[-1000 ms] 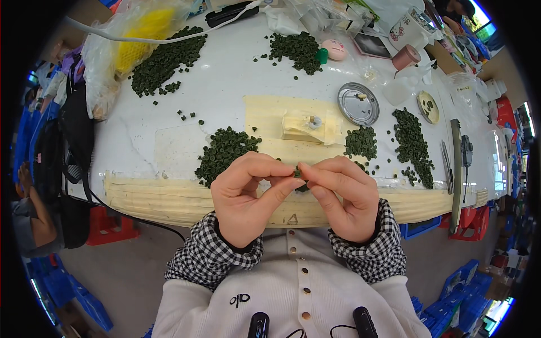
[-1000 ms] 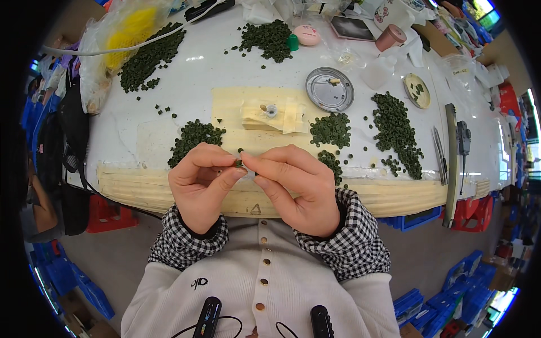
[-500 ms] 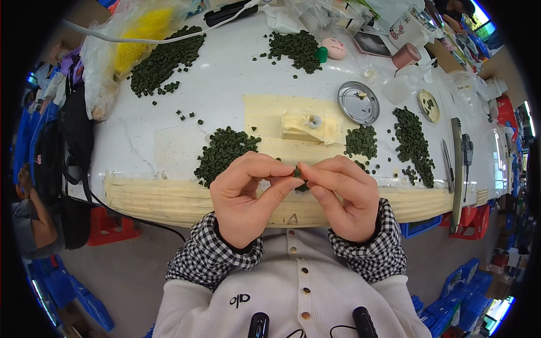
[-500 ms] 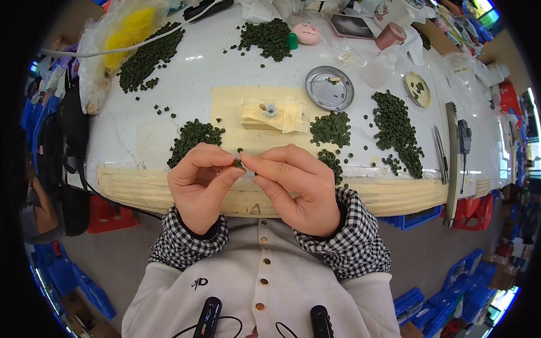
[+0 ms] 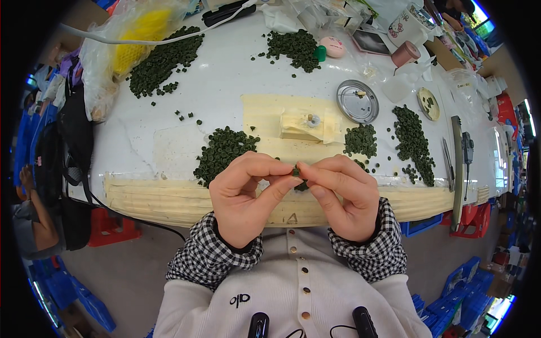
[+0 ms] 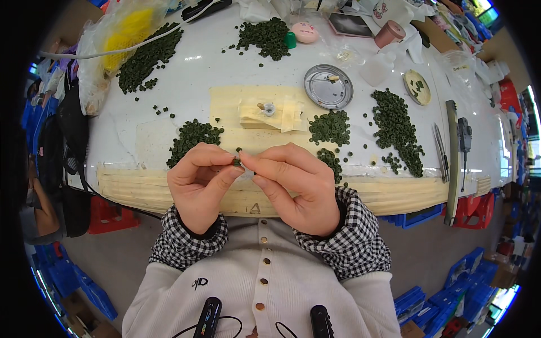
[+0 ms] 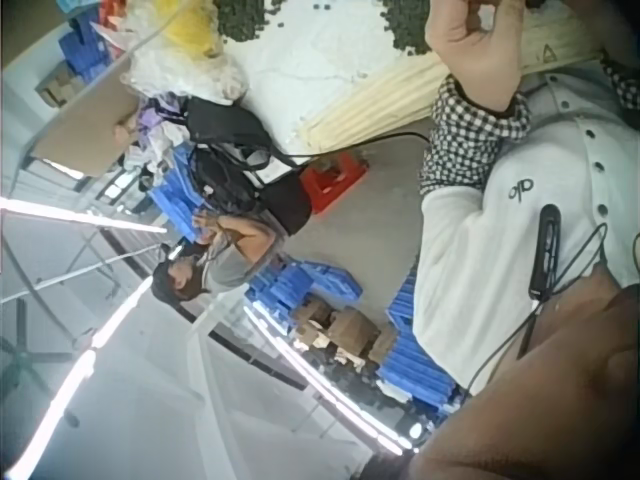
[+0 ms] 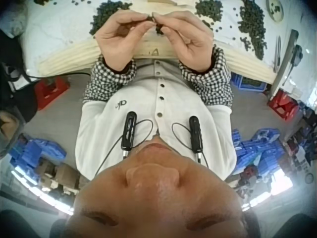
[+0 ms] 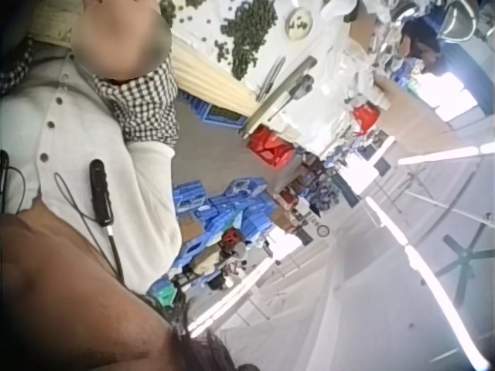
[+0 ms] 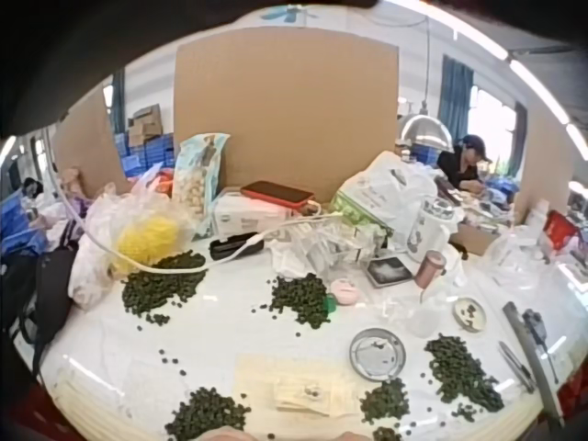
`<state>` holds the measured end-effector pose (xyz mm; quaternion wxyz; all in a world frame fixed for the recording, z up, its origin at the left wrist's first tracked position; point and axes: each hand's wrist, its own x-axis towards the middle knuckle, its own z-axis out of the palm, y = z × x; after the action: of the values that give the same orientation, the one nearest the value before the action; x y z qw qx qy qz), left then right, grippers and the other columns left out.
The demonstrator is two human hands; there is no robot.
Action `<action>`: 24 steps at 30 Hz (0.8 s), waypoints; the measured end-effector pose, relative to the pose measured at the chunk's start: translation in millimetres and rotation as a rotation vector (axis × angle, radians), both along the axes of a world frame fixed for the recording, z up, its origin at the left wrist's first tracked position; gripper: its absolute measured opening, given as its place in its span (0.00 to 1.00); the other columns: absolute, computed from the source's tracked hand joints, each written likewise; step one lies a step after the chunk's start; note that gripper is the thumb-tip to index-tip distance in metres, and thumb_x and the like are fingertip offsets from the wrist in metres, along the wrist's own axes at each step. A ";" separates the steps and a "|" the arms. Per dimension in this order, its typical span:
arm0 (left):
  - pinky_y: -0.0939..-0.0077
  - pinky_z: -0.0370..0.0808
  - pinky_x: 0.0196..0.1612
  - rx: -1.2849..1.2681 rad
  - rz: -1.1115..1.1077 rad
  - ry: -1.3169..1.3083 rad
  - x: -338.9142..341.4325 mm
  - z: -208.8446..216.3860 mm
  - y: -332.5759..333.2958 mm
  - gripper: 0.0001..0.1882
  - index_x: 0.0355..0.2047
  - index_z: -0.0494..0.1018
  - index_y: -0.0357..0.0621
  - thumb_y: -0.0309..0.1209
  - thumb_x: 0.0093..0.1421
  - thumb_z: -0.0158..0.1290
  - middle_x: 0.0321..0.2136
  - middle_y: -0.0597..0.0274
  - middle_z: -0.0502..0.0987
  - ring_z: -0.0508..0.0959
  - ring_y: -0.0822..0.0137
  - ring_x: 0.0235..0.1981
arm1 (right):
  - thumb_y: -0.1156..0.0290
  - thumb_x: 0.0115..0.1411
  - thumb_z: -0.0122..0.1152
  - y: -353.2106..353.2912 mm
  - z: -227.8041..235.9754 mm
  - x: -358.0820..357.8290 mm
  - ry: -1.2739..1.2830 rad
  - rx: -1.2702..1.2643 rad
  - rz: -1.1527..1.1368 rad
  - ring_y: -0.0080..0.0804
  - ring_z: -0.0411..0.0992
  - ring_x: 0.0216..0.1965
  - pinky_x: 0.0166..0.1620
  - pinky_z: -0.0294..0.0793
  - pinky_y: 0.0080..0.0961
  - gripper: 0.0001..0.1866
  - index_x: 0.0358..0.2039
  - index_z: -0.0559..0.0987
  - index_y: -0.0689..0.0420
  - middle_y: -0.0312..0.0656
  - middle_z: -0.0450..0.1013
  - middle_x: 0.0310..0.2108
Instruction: Assembling small green plastic foliage pieces onto a toy tree component.
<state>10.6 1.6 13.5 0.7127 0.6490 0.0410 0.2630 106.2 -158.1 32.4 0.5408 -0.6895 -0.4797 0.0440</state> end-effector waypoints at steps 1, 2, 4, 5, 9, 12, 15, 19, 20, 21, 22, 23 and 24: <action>0.81 0.71 0.36 0.000 0.000 0.001 0.1 -0.1 -0.1 0.12 0.36 0.77 0.34 0.13 0.50 0.62 0.32 0.59 0.77 0.74 0.74 0.31 | 0.82 0.56 0.60 -0.1 0.1 0.1 -0.001 -0.001 0.000 0.30 0.73 0.32 0.35 0.73 0.22 0.18 0.48 0.79 0.61 0.44 0.75 0.35; 0.81 0.71 0.36 0.001 0.000 0.002 0.2 -0.2 -0.1 0.12 0.36 0.77 0.34 0.13 0.50 0.62 0.32 0.59 0.77 0.74 0.74 0.31 | 0.82 0.56 0.60 -0.2 0.3 0.2 -0.002 -0.002 0.000 0.30 0.73 0.32 0.35 0.73 0.22 0.18 0.48 0.79 0.61 0.44 0.75 0.35; 0.81 0.71 0.37 -0.001 0.000 0.005 0.1 0.7 -0.4 0.12 0.36 0.77 0.34 0.13 0.50 0.62 0.32 0.59 0.77 0.74 0.74 0.31 | 0.82 0.56 0.60 -0.2 0.9 0.3 -0.003 -0.003 0.001 0.30 0.73 0.32 0.35 0.73 0.22 0.18 0.48 0.79 0.61 0.44 0.75 0.35; 0.81 0.71 0.37 -0.001 0.000 0.007 0.1 1.0 -0.5 0.12 0.36 0.77 0.34 0.13 0.50 0.62 0.32 0.59 0.77 0.74 0.74 0.31 | 0.82 0.56 0.60 -0.1 0.6 0.3 -0.003 0.000 -0.003 0.30 0.73 0.32 0.35 0.73 0.22 0.18 0.48 0.79 0.61 0.44 0.75 0.35; 0.81 0.71 0.37 0.005 -0.007 0.006 0.2 0.8 -0.4 0.12 0.36 0.77 0.34 0.13 0.50 0.61 0.33 0.59 0.77 0.75 0.74 0.31 | 0.82 0.56 0.60 0.1 0.7 -0.3 0.006 -0.003 -0.015 0.30 0.73 0.31 0.34 0.73 0.21 0.17 0.48 0.79 0.61 0.44 0.75 0.35; 0.81 0.72 0.38 0.013 -0.001 0.011 0.3 1.1 -0.7 0.13 0.38 0.77 0.33 0.13 0.51 0.61 0.33 0.59 0.77 0.75 0.73 0.32 | 0.82 0.56 0.60 0.1 0.3 -0.6 0.013 -0.006 -0.018 0.29 0.73 0.31 0.34 0.73 0.21 0.17 0.48 0.79 0.61 0.44 0.74 0.35; 0.81 0.72 0.38 0.020 0.004 0.020 0.8 3.0 -1.2 0.13 0.39 0.77 0.33 0.14 0.52 0.60 0.33 0.59 0.77 0.76 0.73 0.32 | 0.82 0.56 0.60 0.6 -0.2 -0.8 0.017 -0.005 -0.020 0.29 0.73 0.31 0.34 0.73 0.21 0.17 0.47 0.79 0.62 0.44 0.74 0.35; 0.81 0.72 0.39 0.009 0.001 0.026 0.8 2.3 -1.2 0.13 0.39 0.77 0.33 0.14 0.53 0.60 0.33 0.59 0.77 0.76 0.73 0.33 | 0.82 0.56 0.59 0.8 -1.2 -1.4 0.026 -0.002 -0.023 0.28 0.73 0.30 0.33 0.73 0.20 0.17 0.47 0.79 0.62 0.43 0.74 0.35; 0.81 0.72 0.39 0.005 -0.001 0.027 0.8 2.3 -1.2 0.12 0.39 0.77 0.33 0.14 0.53 0.60 0.33 0.59 0.77 0.76 0.73 0.33 | 0.82 0.56 0.60 0.8 -1.3 -1.5 0.026 -0.002 -0.023 0.28 0.73 0.30 0.33 0.73 0.20 0.17 0.47 0.79 0.62 0.43 0.74 0.35; 0.81 0.73 0.39 -0.002 -0.001 0.029 0.7 2.2 -1.2 0.12 0.39 0.77 0.33 0.14 0.53 0.60 0.33 0.59 0.77 0.76 0.73 0.33 | 0.82 0.56 0.60 0.9 -1.3 -1.4 0.027 -0.002 -0.022 0.28 0.73 0.30 0.33 0.73 0.20 0.17 0.47 0.79 0.62 0.43 0.74 0.35; 0.81 0.73 0.39 -0.009 -0.002 0.031 0.5 2.1 -1.3 0.12 0.39 0.77 0.33 0.14 0.53 0.60 0.33 0.59 0.77 0.76 0.73 0.33 | 0.82 0.56 0.60 0.8 -1.4 -1.4 0.028 -0.002 -0.022 0.28 0.73 0.30 0.33 0.73 0.20 0.17 0.47 0.79 0.62 0.43 0.74 0.35; 0.81 0.73 0.39 -0.016 -0.002 0.034 0.3 2.0 -1.4 0.12 0.39 0.77 0.33 0.14 0.53 0.60 0.33 0.59 0.77 0.76 0.73 0.33 | 0.81 0.56 0.60 0.9 -1.3 -1.2 0.023 -0.003 -0.021 0.28 0.73 0.30 0.33 0.73 0.20 0.17 0.47 0.79 0.62 0.43 0.74 0.35; 0.81 0.73 0.39 -0.021 0.000 0.037 0.3 2.3 -1.7 0.12 0.38 0.77 0.33 0.15 0.53 0.60 0.33 0.59 0.77 0.76 0.73 0.33 | 0.81 0.56 0.60 1.0 -1.0 -0.9 0.017 -0.004 -0.020 0.28 0.73 0.30 0.33 0.73 0.20 0.17 0.47 0.79 0.62 0.43 0.74 0.35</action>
<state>10.9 -0.1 15.8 0.7187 0.6462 0.0572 0.2505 105.2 -157.1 31.5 0.5440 -0.6950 -0.4680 0.0453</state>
